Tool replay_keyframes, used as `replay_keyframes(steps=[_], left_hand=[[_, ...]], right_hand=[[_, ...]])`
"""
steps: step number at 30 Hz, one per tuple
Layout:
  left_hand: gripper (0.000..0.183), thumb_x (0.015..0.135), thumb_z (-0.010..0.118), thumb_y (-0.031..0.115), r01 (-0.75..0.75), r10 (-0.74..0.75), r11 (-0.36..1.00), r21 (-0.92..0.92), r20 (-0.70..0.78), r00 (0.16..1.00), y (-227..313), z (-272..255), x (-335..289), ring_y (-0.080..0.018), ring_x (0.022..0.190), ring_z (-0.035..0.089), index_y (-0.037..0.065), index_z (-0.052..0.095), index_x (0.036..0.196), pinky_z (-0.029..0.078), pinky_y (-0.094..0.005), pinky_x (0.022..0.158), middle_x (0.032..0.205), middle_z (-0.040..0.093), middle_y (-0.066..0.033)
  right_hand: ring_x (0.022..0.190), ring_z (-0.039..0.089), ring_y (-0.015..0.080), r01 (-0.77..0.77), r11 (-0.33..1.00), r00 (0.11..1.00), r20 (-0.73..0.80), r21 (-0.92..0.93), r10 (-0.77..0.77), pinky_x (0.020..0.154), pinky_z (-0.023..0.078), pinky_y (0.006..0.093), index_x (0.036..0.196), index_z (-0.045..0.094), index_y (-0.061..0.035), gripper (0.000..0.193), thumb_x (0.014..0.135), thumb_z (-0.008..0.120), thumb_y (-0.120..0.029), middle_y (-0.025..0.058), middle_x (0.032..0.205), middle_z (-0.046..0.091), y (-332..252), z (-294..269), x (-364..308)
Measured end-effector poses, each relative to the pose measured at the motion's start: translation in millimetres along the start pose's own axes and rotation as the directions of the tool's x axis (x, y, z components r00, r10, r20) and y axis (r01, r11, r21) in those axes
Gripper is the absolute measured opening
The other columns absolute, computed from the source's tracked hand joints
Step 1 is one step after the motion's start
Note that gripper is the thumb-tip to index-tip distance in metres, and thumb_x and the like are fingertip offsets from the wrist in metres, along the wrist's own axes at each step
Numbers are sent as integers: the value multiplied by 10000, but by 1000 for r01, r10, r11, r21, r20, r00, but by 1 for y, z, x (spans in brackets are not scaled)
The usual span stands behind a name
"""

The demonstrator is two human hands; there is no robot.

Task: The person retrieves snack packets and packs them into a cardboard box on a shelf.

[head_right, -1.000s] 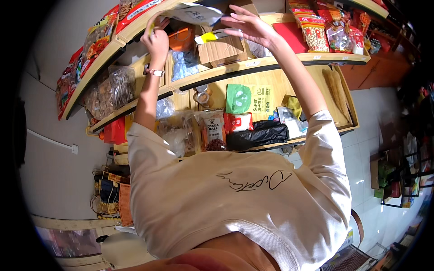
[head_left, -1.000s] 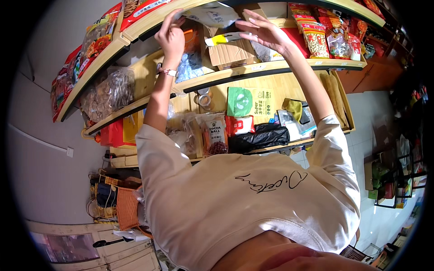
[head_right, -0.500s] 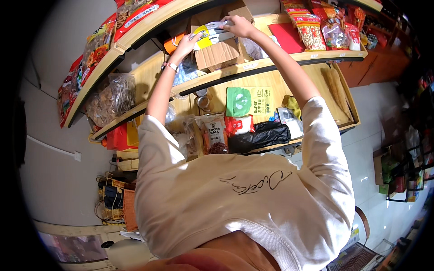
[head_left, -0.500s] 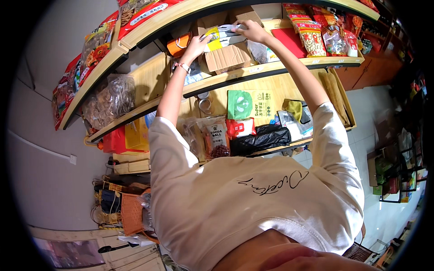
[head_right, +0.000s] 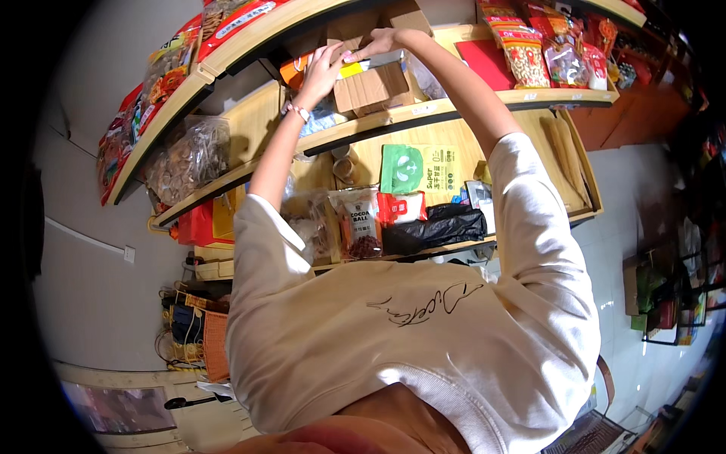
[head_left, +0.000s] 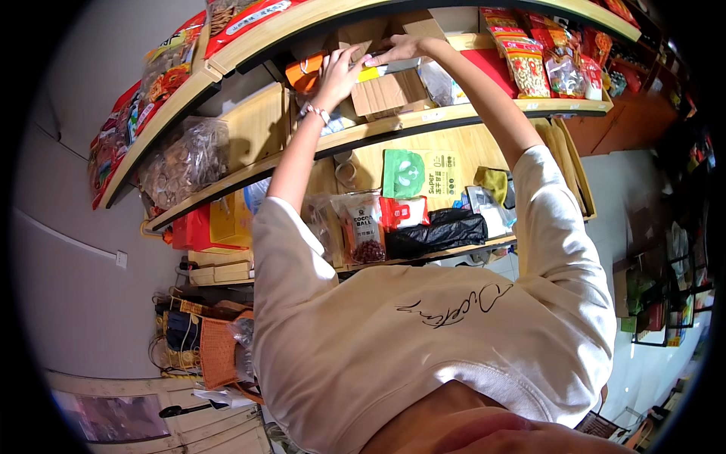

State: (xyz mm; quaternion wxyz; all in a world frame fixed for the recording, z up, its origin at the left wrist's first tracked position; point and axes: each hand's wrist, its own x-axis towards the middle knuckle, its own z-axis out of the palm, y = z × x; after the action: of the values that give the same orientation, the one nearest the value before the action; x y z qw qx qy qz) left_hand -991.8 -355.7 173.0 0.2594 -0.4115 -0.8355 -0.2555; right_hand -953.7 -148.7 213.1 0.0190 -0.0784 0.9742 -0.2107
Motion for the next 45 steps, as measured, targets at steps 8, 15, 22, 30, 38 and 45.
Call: replay_keyframes(steps=[8,15,22,30,38,45], left_hand=[[941,768,667,369,245,-430,730,-638,-150,891,23,61,-60,-374,1333,195,-104,126,1375,146,-396,1097,1411,220,-301],[977,752,696,395,333,-596,571,-750,-100,797,-6,81,-94,-392,1337,169,-117,135,1366,144,-404,1099,1415,182,-312],[944,748,715,368,268,-600,582,-768,-182,779,22,93,-84,-378,1344,153,-124,181,1351,120,-394,1104,1419,155,-315],[821,844,620,164,181,-573,524,-832,-187,798,4,112,-88,-301,1165,399,-50,55,1400,346,-355,943,1343,316,-260],[794,861,594,164,147,-584,426,-892,-147,799,-1,116,-91,-355,1279,313,-49,56,1404,283,-370,1042,1420,211,-269],[768,885,561,174,173,-519,478,-861,-118,847,9,101,-94,-357,1306,283,-36,41,1409,314,-383,1037,1437,173,-266]], right_hand=[[1006,507,237,-241,961,883,441,134,160,719,476,341,1352,368,-43,1035,660,500,-801,141,1270,425,8,-34,71],[1092,466,234,-168,980,862,498,108,92,803,441,354,1382,318,-70,957,720,474,-744,135,1329,392,-27,-9,118],[1162,421,233,-187,976,829,552,115,94,891,397,357,1392,310,-95,864,776,455,-683,124,1371,355,-11,-12,132],[1241,370,231,-137,979,800,600,151,19,991,348,360,1403,301,-122,760,840,435,-614,112,1419,314,-12,10,120],[1267,357,228,-157,970,777,629,187,5,1038,319,354,1394,323,-132,681,875,427,-561,103,1421,322,0,20,115],[1244,380,224,-163,952,770,636,260,-42,1033,312,340,1367,367,-125,635,881,431,-528,96,1381,373,3,21,106]])
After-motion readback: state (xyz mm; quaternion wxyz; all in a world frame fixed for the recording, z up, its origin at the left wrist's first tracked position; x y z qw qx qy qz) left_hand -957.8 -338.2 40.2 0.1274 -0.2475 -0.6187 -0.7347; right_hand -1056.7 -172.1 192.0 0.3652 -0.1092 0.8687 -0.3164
